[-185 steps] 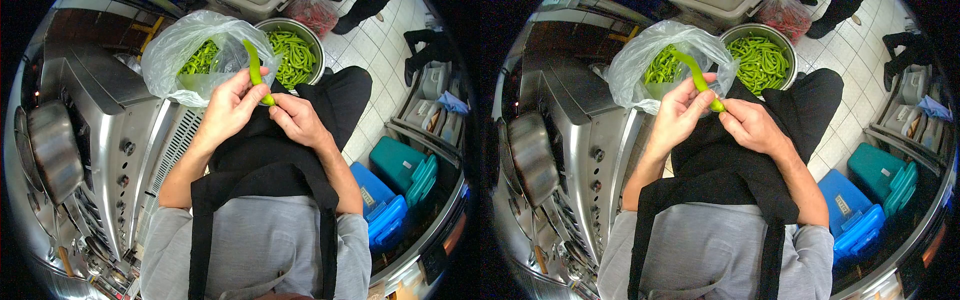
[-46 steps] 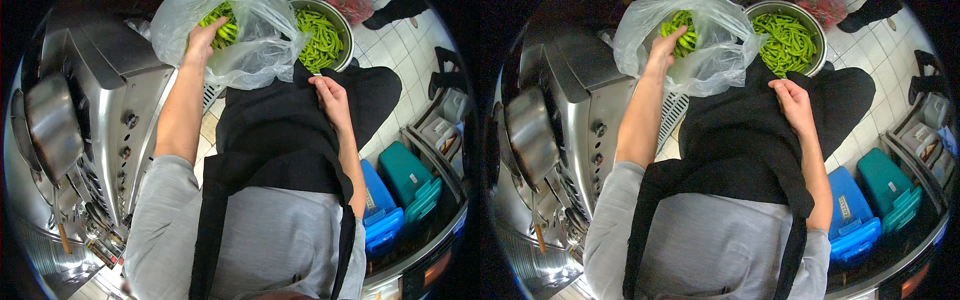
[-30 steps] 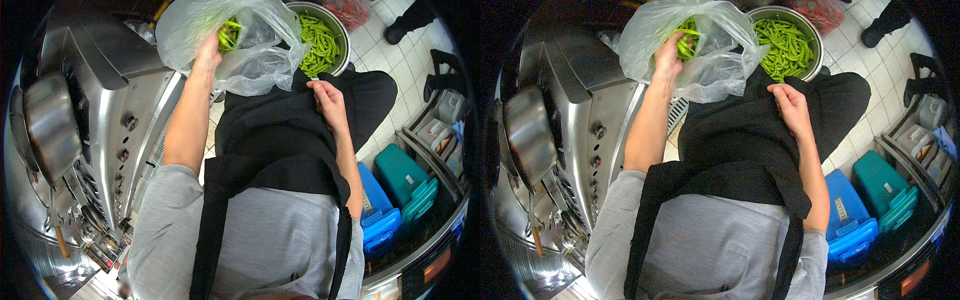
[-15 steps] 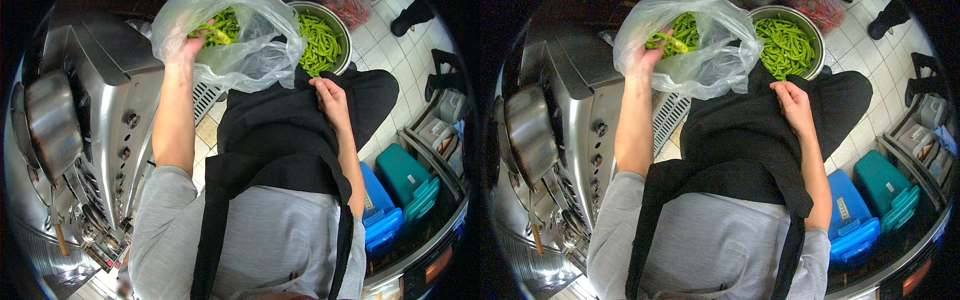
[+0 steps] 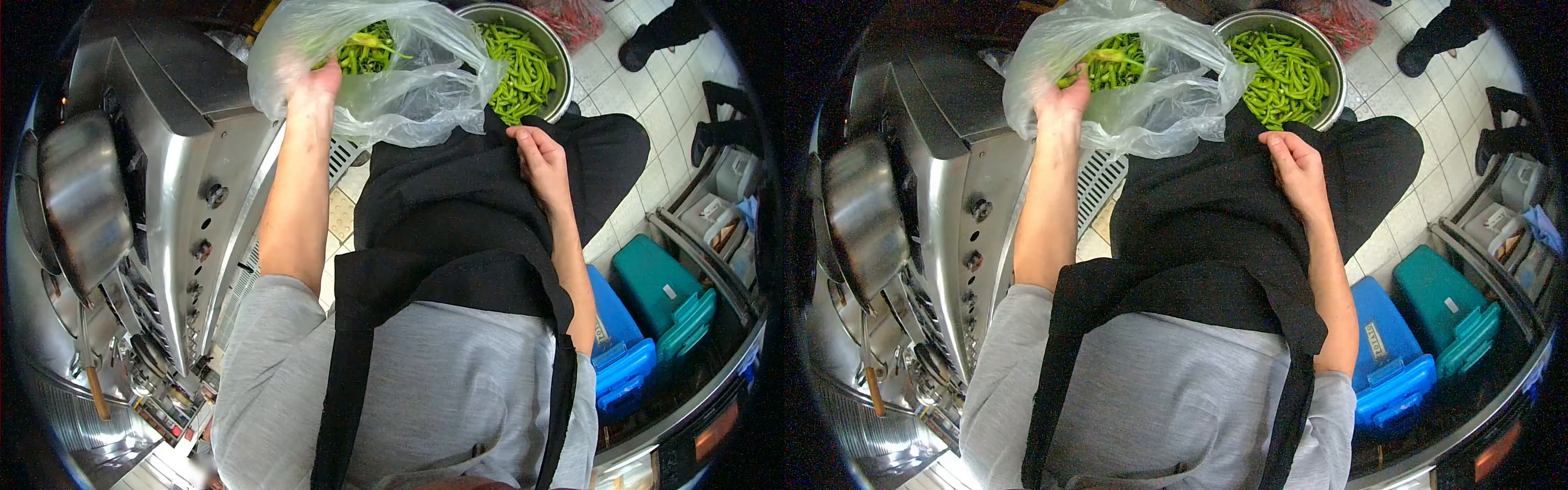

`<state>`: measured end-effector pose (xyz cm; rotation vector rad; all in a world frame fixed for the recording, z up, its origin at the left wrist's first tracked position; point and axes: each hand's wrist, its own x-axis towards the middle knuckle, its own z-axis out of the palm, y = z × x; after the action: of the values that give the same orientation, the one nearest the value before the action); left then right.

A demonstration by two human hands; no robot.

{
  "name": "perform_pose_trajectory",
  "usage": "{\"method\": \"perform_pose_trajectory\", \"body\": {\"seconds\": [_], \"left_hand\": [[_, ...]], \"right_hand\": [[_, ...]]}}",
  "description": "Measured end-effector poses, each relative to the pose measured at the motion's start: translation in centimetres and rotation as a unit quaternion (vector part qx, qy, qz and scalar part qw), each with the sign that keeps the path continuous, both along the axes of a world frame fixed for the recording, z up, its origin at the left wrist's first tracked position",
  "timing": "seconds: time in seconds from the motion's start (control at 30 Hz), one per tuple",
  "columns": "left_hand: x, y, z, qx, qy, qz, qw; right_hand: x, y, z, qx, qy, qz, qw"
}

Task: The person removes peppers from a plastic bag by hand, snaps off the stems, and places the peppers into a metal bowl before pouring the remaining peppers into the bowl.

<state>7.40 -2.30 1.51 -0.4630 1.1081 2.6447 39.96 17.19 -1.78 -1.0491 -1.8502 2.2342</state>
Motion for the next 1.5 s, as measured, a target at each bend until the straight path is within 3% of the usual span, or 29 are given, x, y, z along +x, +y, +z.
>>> {"method": "perform_pose_trajectory", "body": {"seconds": [0.03, 0.17, 0.23, 0.33, 0.47, 0.6, 0.67, 0.9, 0.97, 1.03, 1.27, 1.5], "left_hand": [[0.0, 0.1, 0.7, 0.029, -0.069, 0.037, 0.996], [2.5, 0.2, 3.3, 0.053, -0.071, 0.012, 0.996], [4.5, -0.1, 4.0, -0.006, -0.083, -0.060, 0.995], [9.6, 1.2, 6.4, 0.009, -0.139, -0.057, 0.989], [14.5, 1.6, 7.4, -0.006, -0.182, -0.138, 0.974], [15.9, 2.4, 8.7, 0.014, -0.120, -0.151, 0.981], [15.8, 2.5, 9.2, 0.012, -0.081, -0.162, 0.983], [17.7, 3.9, 10.6, -0.025, 0.025, -0.188, 0.981], [18.0, 4.4, 10.4, -0.019, 0.032, -0.181, 0.983], [17.6, 4.5, 9.7, -0.016, 0.045, -0.176, 0.983], [17.9, 5.4, 10.3, -0.018, 0.048, -0.226, 0.973], [17.5, 5.8, 9.9, -0.056, 0.068, -0.249, 0.964]], "right_hand": [[0.0, 0.0, 0.1, 0.001, 0.000, 0.001, 1.000], [0.1, -0.1, 1.3, 0.031, 0.037, 0.012, 0.999], [-0.2, -0.3, 2.4, 0.060, 0.053, 0.029, 0.996], [-1.3, -0.5, 5.8, 0.057, 0.083, 0.071, 0.992], [-2.6, -1.1, 8.7, 0.039, 0.086, 0.129, 0.987], [-3.1, -2.2, 9.5, 0.176, 0.137, 0.188, 0.957], [-2.7, -2.5, 9.6, 0.169, 0.106, 0.211, 0.957], [-1.6, -3.1, 9.7, 0.154, 0.115, 0.093, 0.977], [-1.2, -3.0, 9.7, 0.155, 0.117, 0.075, 0.978], [-1.2, -3.1, 9.5, 0.231, 0.167, 0.079, 0.955], [0.2, -2.2, 10.3, 0.209, 0.132, 0.106, 0.963], [0.1, -1.8, 10.1, 0.232, 0.178, 0.095, 0.952]]}}
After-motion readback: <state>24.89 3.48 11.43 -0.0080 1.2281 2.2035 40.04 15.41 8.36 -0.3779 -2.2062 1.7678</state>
